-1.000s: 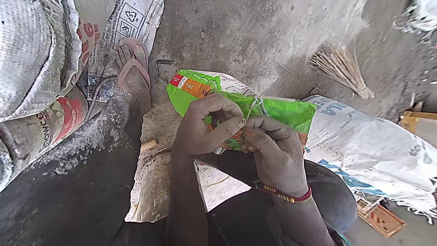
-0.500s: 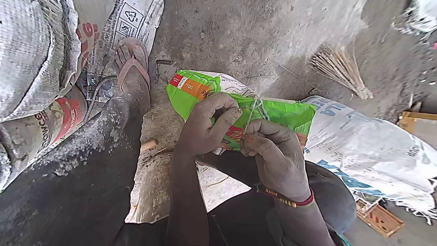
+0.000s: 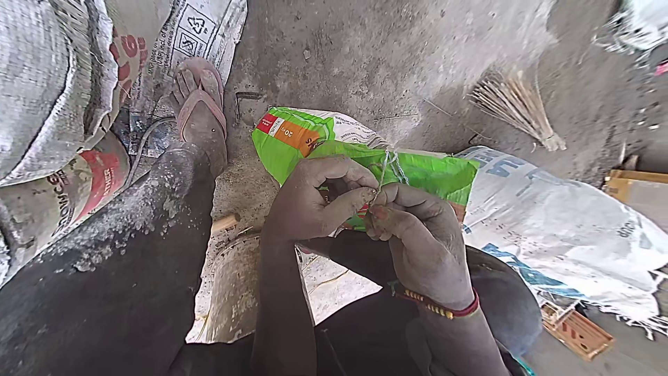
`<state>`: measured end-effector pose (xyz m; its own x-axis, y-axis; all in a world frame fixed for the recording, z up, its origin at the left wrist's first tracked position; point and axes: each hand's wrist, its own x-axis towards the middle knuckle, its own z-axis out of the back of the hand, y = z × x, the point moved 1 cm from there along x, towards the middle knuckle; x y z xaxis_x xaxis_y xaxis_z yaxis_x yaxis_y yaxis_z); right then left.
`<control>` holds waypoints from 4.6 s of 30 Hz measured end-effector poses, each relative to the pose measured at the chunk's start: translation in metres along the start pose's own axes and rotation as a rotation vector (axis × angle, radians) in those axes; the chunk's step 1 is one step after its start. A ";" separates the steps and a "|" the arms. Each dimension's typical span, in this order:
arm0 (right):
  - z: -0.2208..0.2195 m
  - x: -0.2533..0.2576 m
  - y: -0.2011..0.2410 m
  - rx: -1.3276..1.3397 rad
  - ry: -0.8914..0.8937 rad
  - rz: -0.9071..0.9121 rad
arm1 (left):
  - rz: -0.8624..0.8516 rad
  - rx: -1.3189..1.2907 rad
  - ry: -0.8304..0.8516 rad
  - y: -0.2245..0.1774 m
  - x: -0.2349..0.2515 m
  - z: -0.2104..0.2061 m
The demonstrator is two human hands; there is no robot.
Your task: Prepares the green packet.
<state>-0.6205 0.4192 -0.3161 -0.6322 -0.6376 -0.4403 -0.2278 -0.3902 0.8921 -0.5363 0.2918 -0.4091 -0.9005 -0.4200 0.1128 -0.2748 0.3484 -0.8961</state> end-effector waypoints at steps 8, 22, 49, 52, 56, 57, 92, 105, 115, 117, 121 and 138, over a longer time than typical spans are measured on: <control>0.002 0.000 0.001 0.008 -0.014 -0.016 | -0.073 0.095 -0.031 -0.001 0.005 -0.004; 0.005 -0.007 0.019 -0.381 -0.177 0.319 | -0.107 0.228 -0.092 -0.013 0.006 -0.002; 0.005 -0.008 0.015 -0.380 -0.187 0.252 | -0.173 0.366 -0.139 -0.024 0.010 -0.013; 0.008 -0.008 0.015 -0.391 -0.172 0.258 | -0.152 0.376 -0.130 -0.026 0.009 -0.012; 0.009 -0.007 0.015 -0.412 -0.181 0.246 | -0.107 0.347 -0.087 -0.029 0.006 -0.012; 0.009 -0.007 0.015 -0.419 -0.184 0.244 | -0.099 0.344 -0.082 -0.030 0.006 -0.011; 0.015 -0.007 0.022 -0.337 -0.171 0.162 | -0.167 0.515 -0.123 -0.021 0.016 -0.023; 0.013 -0.005 0.020 -0.453 -0.197 0.202 | -0.229 0.463 -0.217 -0.022 0.019 -0.030; 0.014 -0.005 0.021 -0.489 -0.203 0.229 | -0.248 0.403 -0.211 -0.023 0.013 -0.019; 0.014 -0.005 0.021 -0.503 -0.197 0.241 | -0.235 0.418 -0.187 -0.022 0.014 -0.021; 0.013 -0.005 0.021 -0.512 -0.181 0.248 | -0.209 0.478 -0.171 -0.022 0.014 -0.021; 0.013 -0.004 0.020 -0.531 -0.200 0.260 | -0.259 0.364 -0.239 -0.022 0.014 -0.016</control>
<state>-0.6324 0.4221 -0.2951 -0.7555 -0.6396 -0.1419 0.3192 -0.5484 0.7729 -0.5485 0.2911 -0.3812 -0.7043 -0.6488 0.2883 -0.3052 -0.0899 -0.9480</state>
